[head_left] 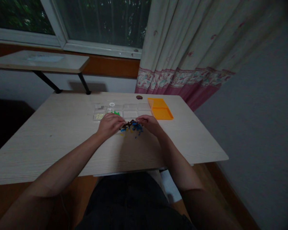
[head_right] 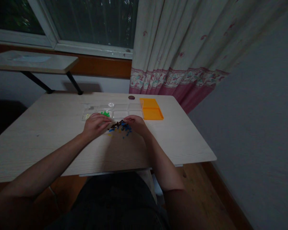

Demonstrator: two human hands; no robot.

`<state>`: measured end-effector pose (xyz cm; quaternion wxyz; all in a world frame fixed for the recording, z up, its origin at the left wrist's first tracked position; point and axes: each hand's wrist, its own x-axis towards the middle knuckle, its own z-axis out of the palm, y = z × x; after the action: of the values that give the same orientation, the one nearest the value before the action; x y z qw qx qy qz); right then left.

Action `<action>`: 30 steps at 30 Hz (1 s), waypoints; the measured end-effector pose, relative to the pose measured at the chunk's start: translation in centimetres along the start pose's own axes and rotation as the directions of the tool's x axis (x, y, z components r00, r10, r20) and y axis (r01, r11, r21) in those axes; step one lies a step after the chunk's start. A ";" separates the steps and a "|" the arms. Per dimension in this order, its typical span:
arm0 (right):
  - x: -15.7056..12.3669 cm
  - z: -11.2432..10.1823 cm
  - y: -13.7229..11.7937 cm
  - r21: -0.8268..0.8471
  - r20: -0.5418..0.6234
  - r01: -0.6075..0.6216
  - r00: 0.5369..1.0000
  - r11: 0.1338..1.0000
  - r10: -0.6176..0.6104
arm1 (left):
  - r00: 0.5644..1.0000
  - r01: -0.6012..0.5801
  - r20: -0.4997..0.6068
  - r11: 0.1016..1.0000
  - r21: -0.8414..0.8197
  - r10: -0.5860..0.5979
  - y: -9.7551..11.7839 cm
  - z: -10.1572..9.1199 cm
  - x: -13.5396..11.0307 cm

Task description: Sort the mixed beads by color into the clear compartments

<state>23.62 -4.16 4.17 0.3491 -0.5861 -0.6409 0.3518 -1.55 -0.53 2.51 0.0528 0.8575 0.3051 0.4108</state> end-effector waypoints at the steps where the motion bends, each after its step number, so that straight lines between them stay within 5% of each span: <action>1: 0.1 -0.5 0.3 -0.130 -0.052 0.005 0.999 0.991 -0.012 | 0.999 0.034 -0.030 0.999 0.008 -0.033 -0.4 -0.2 0.0; 6: 0.4 -1.7 1.6 -0.448 -0.025 -0.036 0.999 0.893 0.027 | 0.968 0.213 -0.143 0.977 0.031 -0.206 -2.2 -0.6 0.2; 12: 0.4 -1.7 2.3 -0.453 0.096 -0.008 0.994 0.892 0.057 | 0.948 0.282 -0.159 0.959 0.016 -0.276 -2.4 -0.7 0.2; 30: 0.3 -1.9 2.3 -0.468 0.120 0.041 0.993 0.883 0.017 | 0.952 0.280 -0.141 0.960 0.029 -0.273 -2.6 -0.7 0.3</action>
<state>26.42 -3.67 3.16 0.1596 -0.6268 -0.7305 0.2191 -3.19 1.58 2.32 0.0678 0.7774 0.4349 0.4493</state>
